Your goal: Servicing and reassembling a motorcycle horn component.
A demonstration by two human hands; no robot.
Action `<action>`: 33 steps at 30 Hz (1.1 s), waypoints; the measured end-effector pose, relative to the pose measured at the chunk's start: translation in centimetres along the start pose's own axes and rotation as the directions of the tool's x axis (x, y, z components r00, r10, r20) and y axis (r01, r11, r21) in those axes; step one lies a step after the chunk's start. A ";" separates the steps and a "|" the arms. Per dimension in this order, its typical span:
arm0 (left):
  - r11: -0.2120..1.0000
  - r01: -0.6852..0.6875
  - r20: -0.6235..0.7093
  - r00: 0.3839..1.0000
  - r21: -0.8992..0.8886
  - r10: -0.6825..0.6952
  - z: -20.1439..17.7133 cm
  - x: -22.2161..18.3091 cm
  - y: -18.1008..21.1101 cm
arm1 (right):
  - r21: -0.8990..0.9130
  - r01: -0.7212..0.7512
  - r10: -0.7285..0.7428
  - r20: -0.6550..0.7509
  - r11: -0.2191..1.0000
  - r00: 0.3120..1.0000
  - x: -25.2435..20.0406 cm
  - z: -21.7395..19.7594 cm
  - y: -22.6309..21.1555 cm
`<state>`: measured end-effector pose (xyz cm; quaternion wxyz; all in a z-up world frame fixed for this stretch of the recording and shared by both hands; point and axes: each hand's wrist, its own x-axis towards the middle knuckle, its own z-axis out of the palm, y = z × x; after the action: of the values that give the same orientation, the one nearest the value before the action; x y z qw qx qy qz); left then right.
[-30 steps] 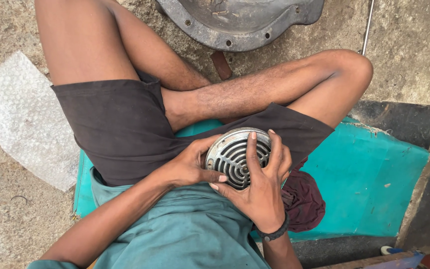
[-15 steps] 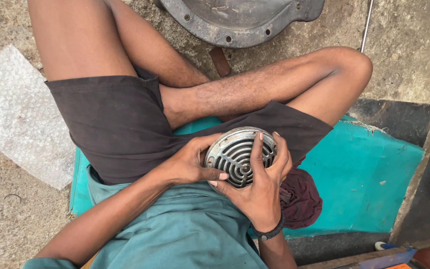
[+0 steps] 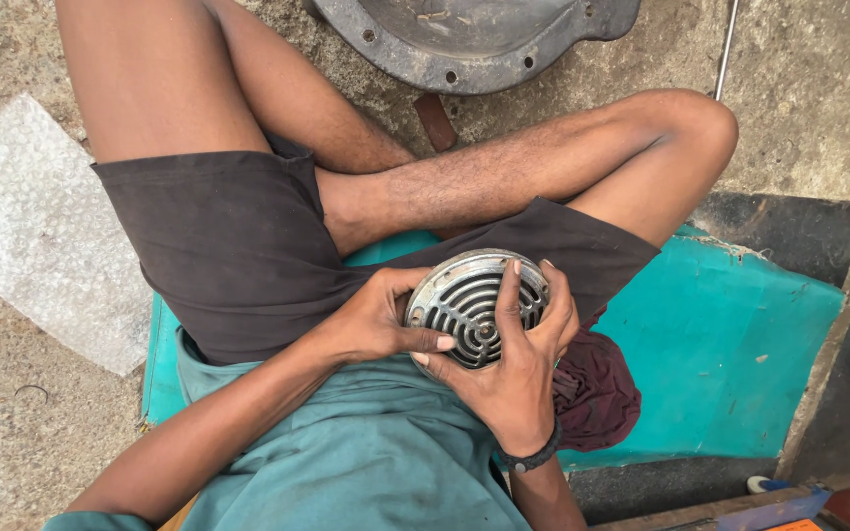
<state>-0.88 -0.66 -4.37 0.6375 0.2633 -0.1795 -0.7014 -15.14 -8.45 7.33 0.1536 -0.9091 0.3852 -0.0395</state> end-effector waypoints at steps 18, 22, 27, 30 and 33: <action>0.981 0.044 -0.129 0.991 0.188 -0.019 0.2 0.5 0.2 | -0.057 -0.058 0.058 0.001 0.997 0.998 0.4 0.5 -1.1; 0.988 -0.041 -0.115 0.992 0.152 0.059 1.1 0.8 1.2 | -0.025 -0.047 0.047 0.006 0.999 0.999 0.2 -0.7 -0.4; 0.989 0.056 -0.230 0.973 0.135 -0.024 0.5 0.8 -0.2 | 0.728 -0.130 0.132 0.054 0.673 0.990 -1.1 -3.1 3.3; 0.988 0.043 -0.230 0.973 0.150 -0.007 0.7 0.8 -0.2 | 0.810 -0.197 0.185 0.111 0.553 0.976 -1.8 -3.7 5.7; 0.980 0.029 -0.229 0.973 0.195 0.017 1.1 0.6 0.2 | 0.885 -0.351 0.184 0.307 0.306 0.934 -3.3 -2.1 8.7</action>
<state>-1.41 -1.35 -3.45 0.6227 0.4048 -0.1723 -0.6471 -23.84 -12.29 6.83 0.6724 -0.5835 0.4275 -0.1569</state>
